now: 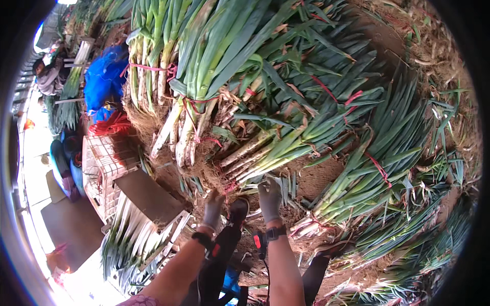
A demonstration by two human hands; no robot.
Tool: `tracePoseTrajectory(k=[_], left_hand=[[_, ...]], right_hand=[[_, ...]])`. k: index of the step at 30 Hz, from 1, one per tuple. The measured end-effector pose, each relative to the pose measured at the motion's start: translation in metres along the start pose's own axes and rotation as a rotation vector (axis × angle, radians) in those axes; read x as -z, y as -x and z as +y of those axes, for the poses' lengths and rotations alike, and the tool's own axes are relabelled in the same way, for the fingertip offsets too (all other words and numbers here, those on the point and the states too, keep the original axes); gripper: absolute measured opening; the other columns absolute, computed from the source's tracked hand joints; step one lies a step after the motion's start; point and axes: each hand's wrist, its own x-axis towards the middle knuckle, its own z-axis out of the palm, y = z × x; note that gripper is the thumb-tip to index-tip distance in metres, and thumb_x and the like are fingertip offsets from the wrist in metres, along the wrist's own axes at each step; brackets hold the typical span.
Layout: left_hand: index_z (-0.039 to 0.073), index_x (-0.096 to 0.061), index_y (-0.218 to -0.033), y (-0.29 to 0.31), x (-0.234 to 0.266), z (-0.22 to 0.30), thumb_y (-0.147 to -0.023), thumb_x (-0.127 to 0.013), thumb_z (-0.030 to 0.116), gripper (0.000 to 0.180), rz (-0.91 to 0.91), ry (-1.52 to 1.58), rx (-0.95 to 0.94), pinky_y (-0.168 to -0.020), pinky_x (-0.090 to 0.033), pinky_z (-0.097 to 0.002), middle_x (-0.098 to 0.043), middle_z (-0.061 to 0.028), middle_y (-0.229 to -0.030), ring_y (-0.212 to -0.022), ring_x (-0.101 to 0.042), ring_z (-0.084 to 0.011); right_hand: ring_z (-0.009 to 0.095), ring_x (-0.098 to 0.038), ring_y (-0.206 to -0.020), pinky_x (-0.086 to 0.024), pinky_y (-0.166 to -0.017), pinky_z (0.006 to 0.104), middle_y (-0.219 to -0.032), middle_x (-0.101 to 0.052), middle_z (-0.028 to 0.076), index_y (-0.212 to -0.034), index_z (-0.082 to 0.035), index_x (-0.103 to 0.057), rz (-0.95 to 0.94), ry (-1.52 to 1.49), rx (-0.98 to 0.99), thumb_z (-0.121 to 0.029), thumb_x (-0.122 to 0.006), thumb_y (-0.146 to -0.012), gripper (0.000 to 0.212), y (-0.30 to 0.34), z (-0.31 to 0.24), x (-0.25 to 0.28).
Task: The person gathers scallions from a pile, trims the roots and leaves with a knife, and peels away the outer layers by hand. They then bundle the cleaned scallions together with red ties and stack them onto a metal rack.
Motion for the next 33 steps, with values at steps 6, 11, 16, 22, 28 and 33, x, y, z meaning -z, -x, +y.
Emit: tracePoseTrajectory(k=[6, 11, 16, 22, 28, 33], left_hand=[[0.004, -0.044, -0.133, -0.158, 0.032, -0.007, -0.083, -0.051, -0.003, 0.05, 0.114, -0.114, -0.807, -0.101, -0.036, -0.0296, -0.043, -0.0165, -0.139, -0.127, -0.044, -0.0263], [0.004, -0.025, -0.142, -0.139, 0.025, 0.001, -0.087, -0.047, 0.001, 0.06, -0.069, 0.137, -0.594, -0.101, -0.034, -0.0251, -0.044, -0.0119, -0.14, -0.128, -0.042, -0.0177], [0.0, -0.039, -0.132, -0.137, 0.025, -0.031, -0.086, -0.054, 0.004, 0.049, -0.127, 0.498, -0.497, -0.08, -0.044, -0.0234, -0.055, -0.0083, -0.124, -0.103, -0.053, -0.011], [0.006, -0.055, -0.118, -0.048, -0.046, -0.047, -0.076, -0.066, 0.005, 0.043, -0.004, 0.247, -0.347, -0.072, -0.05, -0.031, -0.064, -0.0133, -0.095, -0.083, -0.062, -0.0221], [0.017, -0.058, -0.117, 0.048, -0.127, -0.064, -0.076, -0.065, 0.035, 0.045, -0.351, -0.263, -0.364, -0.087, -0.047, -0.0481, -0.063, -0.0207, -0.087, -0.085, -0.061, -0.0391], [0.004, -0.032, -0.138, -0.021, -0.103, 0.06, -0.074, -0.071, 0.042, 0.085, -0.016, -0.355, -0.419, -0.086, -0.048, -0.046, -0.044, -0.0301, -0.13, -0.109, -0.054, -0.0412]], right_hand=[[0.036, -0.043, -0.12, -0.032, -0.103, 0.0478, -0.124, -0.051, 0.016, -0.123, -0.008, -0.053, -0.007, 0.382, 0.481, -0.011, -0.07, -0.071, 0.055, -0.052, -0.103, -0.06], [0.033, -0.034, -0.129, -0.022, -0.107, 0.0557, -0.129, -0.048, 0.01, -0.123, -0.01, -0.053, -0.121, 0.758, 0.638, -0.03, -0.073, -0.07, 0.06, -0.098, -0.098, -0.055], [0.029, -0.041, -0.119, -0.024, -0.106, 0.0538, -0.106, -0.055, 0.008, -0.09, -0.011, -0.064, -0.071, 0.714, 0.751, -0.031, -0.07, -0.072, 0.028, -0.105, -0.094, -0.053], [0.025, -0.047, -0.108, -0.03, -0.1, 0.0488, -0.094, -0.058, 0.005, -0.079, -0.013, -0.064, -0.055, 0.777, 0.865, -0.025, -0.066, -0.077, 0.012, -0.092, -0.058, 0.025], [0.03, -0.045, -0.118, -0.028, -0.104, 0.0517, -0.106, -0.058, 0.005, -0.09, -0.013, -0.062, -0.208, 0.915, 0.662, -0.019, -0.069, -0.072, 0.021, -0.039, 0.023, 0.137], [0.038, -0.043, -0.118, -0.035, -0.1, 0.0483, -0.122, -0.049, 0.017, -0.118, -0.01, -0.055, -0.046, 0.551, 0.532, -0.01, -0.072, -0.067, 0.054, -0.045, 0.023, 0.15]])
